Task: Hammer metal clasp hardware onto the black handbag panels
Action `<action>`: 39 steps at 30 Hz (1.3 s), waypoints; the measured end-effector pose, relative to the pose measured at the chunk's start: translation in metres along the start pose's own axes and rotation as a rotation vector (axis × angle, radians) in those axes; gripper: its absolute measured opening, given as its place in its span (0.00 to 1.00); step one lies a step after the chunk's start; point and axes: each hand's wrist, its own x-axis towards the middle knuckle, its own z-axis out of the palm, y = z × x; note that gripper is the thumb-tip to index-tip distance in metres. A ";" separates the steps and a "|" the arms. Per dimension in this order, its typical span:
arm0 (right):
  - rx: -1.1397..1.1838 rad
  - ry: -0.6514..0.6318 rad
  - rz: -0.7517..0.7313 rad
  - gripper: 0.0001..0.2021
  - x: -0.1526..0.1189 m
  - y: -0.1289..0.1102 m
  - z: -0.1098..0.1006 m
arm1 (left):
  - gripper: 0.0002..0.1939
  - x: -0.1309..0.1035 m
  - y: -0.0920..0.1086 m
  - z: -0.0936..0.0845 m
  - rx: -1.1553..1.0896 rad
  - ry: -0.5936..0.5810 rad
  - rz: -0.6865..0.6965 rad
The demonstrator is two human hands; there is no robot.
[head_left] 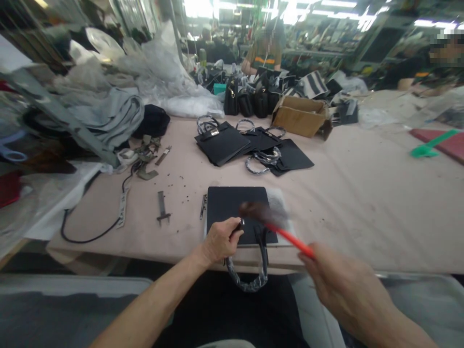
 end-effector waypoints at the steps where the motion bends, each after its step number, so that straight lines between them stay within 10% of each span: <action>1: -0.032 -0.038 -0.029 0.18 -0.001 0.005 0.006 | 0.06 0.000 0.000 0.000 0.001 -0.002 -0.004; 17: 0.142 -0.175 0.738 0.13 0.053 0.107 0.089 | 0.05 0.001 0.004 -0.012 -0.104 -0.015 -0.003; 22: -0.115 0.125 0.279 0.24 0.061 0.095 0.106 | 0.06 0.000 0.000 -0.008 -0.076 0.041 0.058; 26: -0.070 0.064 -0.042 0.28 0.065 0.067 0.135 | 0.05 0.003 0.005 -0.010 -0.056 0.053 0.042; 30: -0.155 -0.017 -0.073 0.25 0.064 0.055 0.153 | 0.05 0.004 0.009 -0.013 -0.004 0.052 -0.037; 35: -0.179 -0.046 -0.057 0.26 0.064 0.056 0.151 | 0.09 -0.002 0.008 -0.015 0.033 -0.046 0.175; 39: -0.191 -0.056 -0.050 0.26 0.065 0.053 0.149 | 0.05 -0.002 0.008 -0.013 0.028 0.115 -0.100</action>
